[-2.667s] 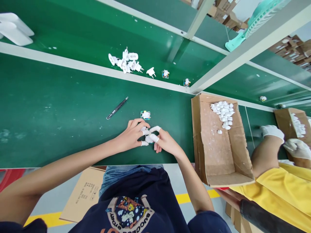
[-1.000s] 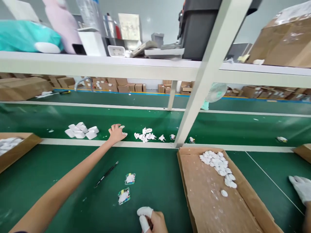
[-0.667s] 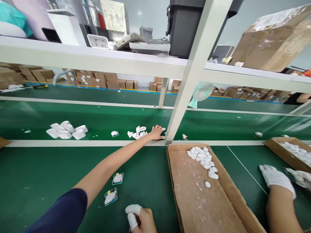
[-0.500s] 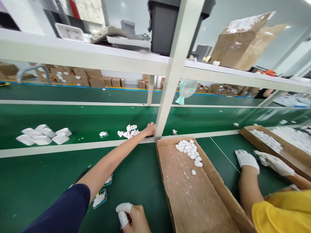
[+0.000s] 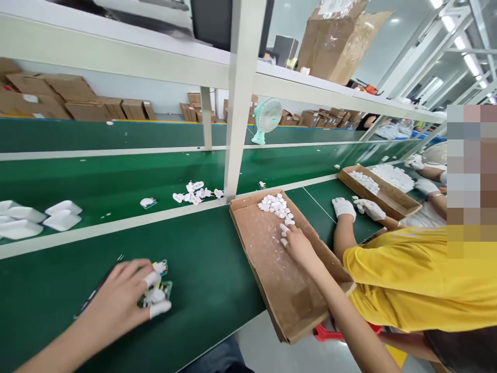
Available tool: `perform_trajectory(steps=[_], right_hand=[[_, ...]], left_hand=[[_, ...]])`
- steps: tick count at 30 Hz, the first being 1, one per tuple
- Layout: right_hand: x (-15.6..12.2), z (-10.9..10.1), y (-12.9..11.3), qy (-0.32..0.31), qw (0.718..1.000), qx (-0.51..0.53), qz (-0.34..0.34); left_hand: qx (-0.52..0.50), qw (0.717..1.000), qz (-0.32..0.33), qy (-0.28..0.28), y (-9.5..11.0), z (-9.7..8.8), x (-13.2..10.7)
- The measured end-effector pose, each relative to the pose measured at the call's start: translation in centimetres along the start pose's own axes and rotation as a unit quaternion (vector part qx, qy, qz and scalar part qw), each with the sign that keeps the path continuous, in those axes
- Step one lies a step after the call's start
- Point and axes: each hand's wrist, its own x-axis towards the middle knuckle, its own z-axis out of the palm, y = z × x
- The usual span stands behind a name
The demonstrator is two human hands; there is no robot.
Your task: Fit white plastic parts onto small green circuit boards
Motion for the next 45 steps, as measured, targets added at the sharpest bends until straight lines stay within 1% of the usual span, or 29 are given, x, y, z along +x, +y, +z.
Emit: perform_trajectory(steps=[2, 4, 5, 8, 10, 11, 12, 14, 15, 16, 18, 19, 20, 21, 23, 24, 26, 29, 32, 34, 37, 41, 43, 45], right_hand=[[0.9, 1.0, 0.8, 0.001, 0.999, -0.009, -0.052], [1.2, 1.7, 1.4, -0.001, 0.995, -0.018, -0.096], [1.2, 1.8, 1.7, -0.002, 0.994, -0.021, -0.105], [0.7, 1.3, 2.2, 0.002, 0.995, -0.026, -0.098], [-0.2, 0.5, 1.2, 0.006, 0.995, -0.027, -0.094], [-0.9, 0.0, -0.1, 0.011, 0.995, -0.019, -0.092], [-1.7, -0.5, -1.8, 0.016, 0.996, -0.005, -0.092], [-3.7, -1.1, -6.5, 0.029, 0.994, 0.060, -0.089], [-4.7, -1.0, -9.2, 0.018, 0.990, 0.091, -0.103], [-5.7, -0.7, -11.8, -0.010, 0.985, 0.109, -0.133], [-7.2, 0.9, -16.2, -0.071, 0.962, 0.132, -0.230], [-7.7, 2.1, -17.8, -0.087, 0.950, 0.129, -0.269], [-8.1, 3.6, -18.8, -0.091, 0.944, 0.112, -0.297], [-8.3, 5.0, -19.3, -0.085, 0.941, 0.089, -0.314], [-8.6, 7.5, -19.2, -0.058, 0.944, 0.041, -0.322], [-8.7, 8.3, -18.8, -0.046, 0.946, 0.025, -0.320], [-8.9, 9.1, -18.0, -0.037, 0.949, 0.015, -0.314], [-9.0, 8.7, -18.0, -0.036, 0.954, 0.057, -0.294], [-8.8, 8.3, -19.8, -0.028, 0.953, 0.147, -0.263], [-8.7, 8.5, -21.3, -0.029, 0.948, 0.171, -0.268], [-8.5, 8.9, -22.9, -0.039, 0.941, 0.152, -0.299], [-8.6, 8.7, -23.4, -0.067, 0.944, 0.090, -0.311], [-8.5, 8.4, -23.4, -0.093, 0.946, 0.087, -0.297], [-8.1, 8.2, -23.5, -0.134, 0.951, 0.116, -0.254]], left_hand=[[0.014, 1.000, 0.004, 0.012, 2.9, 1.0, -2.7], [0.026, 1.000, -0.002, 0.001, 5.0, 2.2, -3.9], [0.034, 0.999, -0.012, -0.011, 5.7, 2.8, -4.1], [0.048, 0.996, -0.052, -0.056, 6.7, 3.6, -4.2], [0.019, 0.994, -0.062, -0.084, 6.5, 3.5, -4.4], [-0.010, 0.994, -0.057, -0.097, 6.2, 3.4, -4.6], [-0.043, 0.992, -0.049, -0.112, 5.9, 3.2, -4.7], [-0.109, 0.984, -0.035, -0.140, 5.2, 2.9, -4.9], [-0.133, 0.979, -0.031, -0.151, 4.9, 2.8, -4.9], [-0.150, 0.976, -0.029, -0.156, 4.7, 2.9, -4.9], [-0.171, 0.973, -0.030, -0.150, 4.5, 3.4, -5.0], [-0.180, 0.973, -0.034, -0.140, 4.5, 3.7, -5.1], [-0.190, 0.973, -0.041, -0.128, 4.6, 4.0, -5.2], [-0.199, 0.972, -0.051, -0.116, 4.7, 4.4, -5.4], [-0.212, 0.970, -0.070, -0.094, 5.0, 4.9, -5.8], [-0.214, 0.970, -0.076, -0.085, 5.0, 5.1, -6.0], [-0.212, 0.972, -0.076, -0.070, 5.1, 5.3, -6.3], [-0.213, 0.973, -0.075, -0.054, 5.1, 5.6, -6.7], [-0.221, 0.971, -0.076, -0.046, 5.1, 5.9, -6.9], [-0.224, 0.971, -0.074, -0.040, 5.1, 6.1, -6.9], [-0.223, 0.972, -0.071, -0.033, 5.2, 6.2, -6.9], [-0.220, 0.972, -0.078, -0.029, 5.3, 6.1, -6.8], [-0.222, 0.971, -0.081, -0.032, 5.4, 5.9, -6.8], [-0.229, 0.969, -0.082, -0.037, 5.4, 5.9, -6.8]])
